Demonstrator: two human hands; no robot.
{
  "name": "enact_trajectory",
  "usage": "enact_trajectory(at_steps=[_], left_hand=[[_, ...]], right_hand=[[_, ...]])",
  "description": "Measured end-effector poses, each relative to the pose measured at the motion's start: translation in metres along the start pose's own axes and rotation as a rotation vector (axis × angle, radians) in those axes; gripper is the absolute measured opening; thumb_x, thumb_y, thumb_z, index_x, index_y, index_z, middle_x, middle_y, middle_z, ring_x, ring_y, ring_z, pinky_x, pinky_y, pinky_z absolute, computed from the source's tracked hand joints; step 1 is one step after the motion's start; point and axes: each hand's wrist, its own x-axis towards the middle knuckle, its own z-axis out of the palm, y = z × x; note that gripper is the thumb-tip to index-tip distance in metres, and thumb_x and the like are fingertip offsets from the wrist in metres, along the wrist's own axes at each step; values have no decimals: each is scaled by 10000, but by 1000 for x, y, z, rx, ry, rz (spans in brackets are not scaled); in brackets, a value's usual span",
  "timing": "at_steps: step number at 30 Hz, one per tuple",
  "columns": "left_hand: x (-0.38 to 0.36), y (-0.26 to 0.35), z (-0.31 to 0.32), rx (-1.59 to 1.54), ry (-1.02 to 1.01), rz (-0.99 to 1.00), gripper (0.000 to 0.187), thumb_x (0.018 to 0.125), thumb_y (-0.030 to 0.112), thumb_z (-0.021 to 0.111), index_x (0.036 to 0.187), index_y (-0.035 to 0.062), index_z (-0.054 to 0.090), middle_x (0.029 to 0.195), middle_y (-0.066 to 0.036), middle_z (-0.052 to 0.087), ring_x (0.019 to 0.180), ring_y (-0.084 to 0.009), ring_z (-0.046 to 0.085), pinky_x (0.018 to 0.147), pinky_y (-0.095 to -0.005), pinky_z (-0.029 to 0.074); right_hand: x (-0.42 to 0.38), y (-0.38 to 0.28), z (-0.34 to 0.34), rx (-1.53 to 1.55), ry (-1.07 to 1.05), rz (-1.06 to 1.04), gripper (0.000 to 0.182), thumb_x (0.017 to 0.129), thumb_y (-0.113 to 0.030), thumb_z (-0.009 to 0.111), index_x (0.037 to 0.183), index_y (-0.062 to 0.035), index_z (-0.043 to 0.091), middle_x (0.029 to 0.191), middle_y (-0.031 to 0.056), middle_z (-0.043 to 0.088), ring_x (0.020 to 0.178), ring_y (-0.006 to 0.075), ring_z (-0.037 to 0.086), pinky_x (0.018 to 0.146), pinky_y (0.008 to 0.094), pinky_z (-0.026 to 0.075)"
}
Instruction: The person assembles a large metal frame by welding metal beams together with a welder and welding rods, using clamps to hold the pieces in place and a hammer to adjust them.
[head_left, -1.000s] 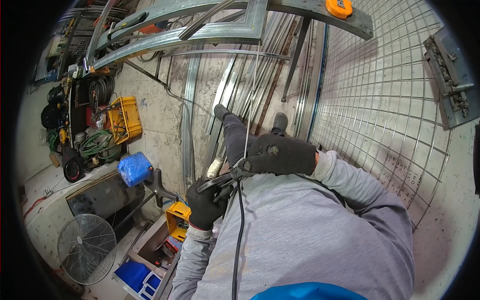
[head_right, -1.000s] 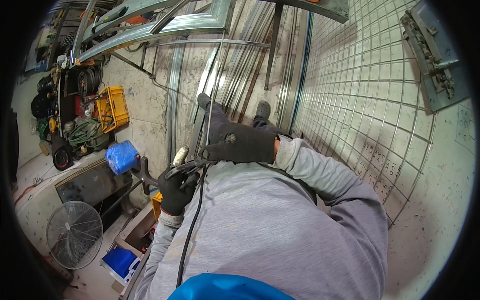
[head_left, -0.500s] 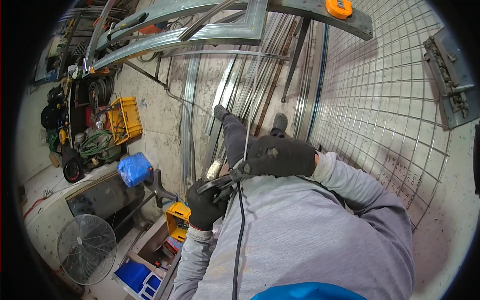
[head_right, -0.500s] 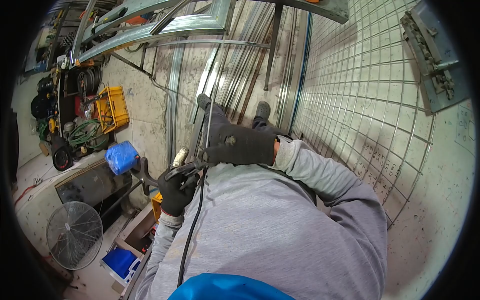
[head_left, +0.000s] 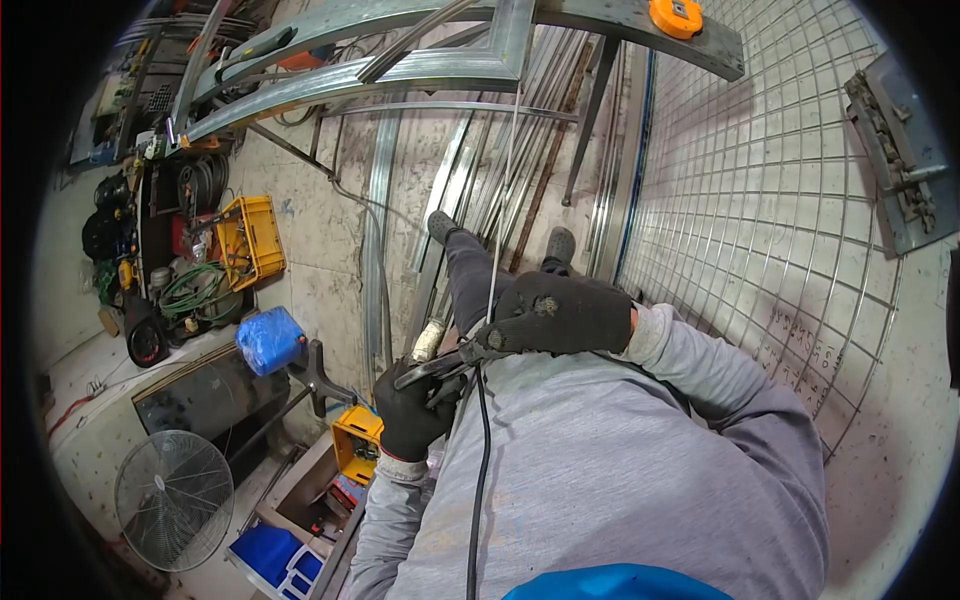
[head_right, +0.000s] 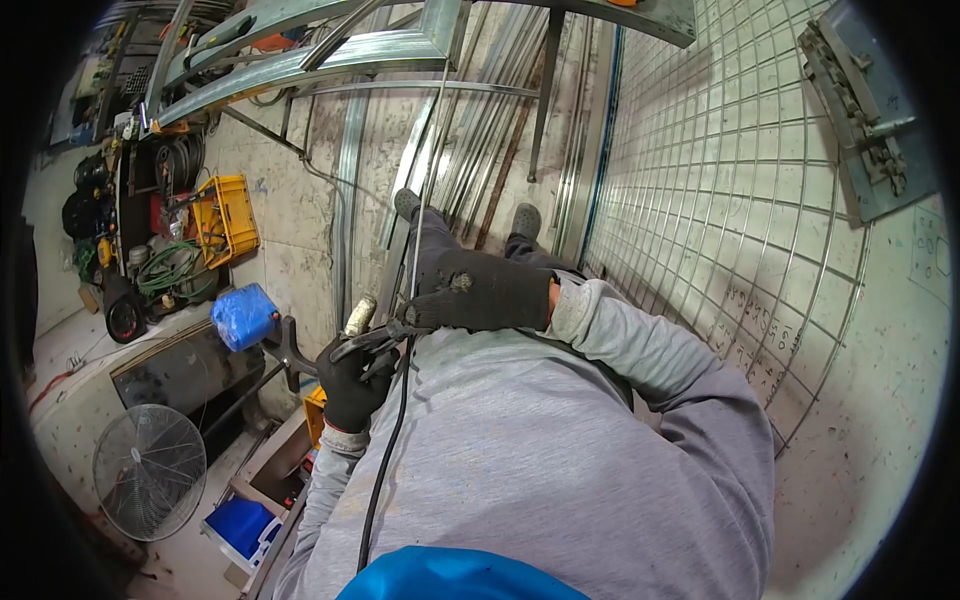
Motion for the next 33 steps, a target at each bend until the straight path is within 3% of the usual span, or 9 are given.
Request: enact_trajectory(at_steps=[4, 8, 11, 13, 20, 22, 25, 27, 33], left_hand=[[1, -1, 0, -1, -4, 15, 411, 829, 148, 678, 1203, -20, 706, 838, -162, 733, 638, -291, 697, 631, -373, 560], [1, 0, 1, -8, -5, -5, 378, 838, 168, 679, 1171, -8, 717, 808, -153, 725, 631, -296, 690, 628, -379, 555], [-3, -3, 2, 1, -13, 1, 359, 845, 177, 674, 1153, -2, 721, 799, -146, 726, 635, -298, 691, 631, -383, 557], [-4, -3, 3, 9, -16, 8, 348, 849, 182, 671, 1142, 2, 725, 794, -143, 726, 636, -299, 691, 632, -386, 558], [-2, -2, 2, 1, -15, -18, 297, 824, 188, 681, 1061, 22, 748, 790, -133, 730, 646, -308, 697, 628, -390, 557], [-4, -1, 1, 17, -35, -39, 295, 818, 185, 684, 1056, 25, 751, 803, -136, 735, 655, -309, 702, 633, -389, 560], [-3, -2, 5, -11, -6, -40, 299, 820, 191, 693, 1062, 27, 751, 817, -138, 740, 661, -311, 702, 634, -389, 559], [-2, -4, 10, -46, 88, -24, 199, 782, 248, 791, 864, 74, 740, 674, -99, 619, 598, -319, 614, 549, -425, 471], [1, 1, 6, -94, 86, -57, 200, 779, 239, 797, 883, 75, 746, 695, -102, 632, 616, -327, 625, 566, -426, 484]], right_hand=[[4, -1, 2, 369, -111, 408, 255, 996, -141, 632, 1246, -144, 685, 1073, 64, 627, 865, 148, 658, 705, 283, 550], [1, -4, 4, 642, 189, 218, 228, 1009, -202, 643, 1221, -135, 695, 1054, 62, 632, 864, 142, 655, 704, 283, 548], [4, -3, 0, 424, -153, 513, 252, 1018, -242, 642, 1241, -134, 690, 1060, 64, 632, 842, 132, 653, 689, 278, 545], [3, -6, -7, 347, -53, 258, 248, 1018, -245, 641, 1234, -135, 693, 1047, 57, 629, 798, 122, 647, 662, 269, 538], [2, -5, -3, 418, -19, 352, 261, 990, -159, 660, 1250, -148, 684, 1042, 48, 628, 790, 125, 644, 651, 266, 534], [7, 1, -11, -49, -1, -140, 317, 959, -114, 673, 1273, -154, 675, 1070, 54, 628, 824, 133, 662, 673, 267, 558], [8, -13, -14, -121, -24, 8, 336, 933, -104, 684, 1266, -155, 680, 1078, 66, 631, 858, 154, 676, 696, 271, 575], [7, -9, -11, -134, 0, -26, 344, 928, -100, 686, 1267, -158, 681, 1083, 69, 630, 863, 158, 678, 696, 271, 575], [1, 3, 3, -94, -12, -22, 333, 944, -114, 674, 1274, -162, 683, 1095, 55, 638, 852, 145, 677, 688, 261, 568]])
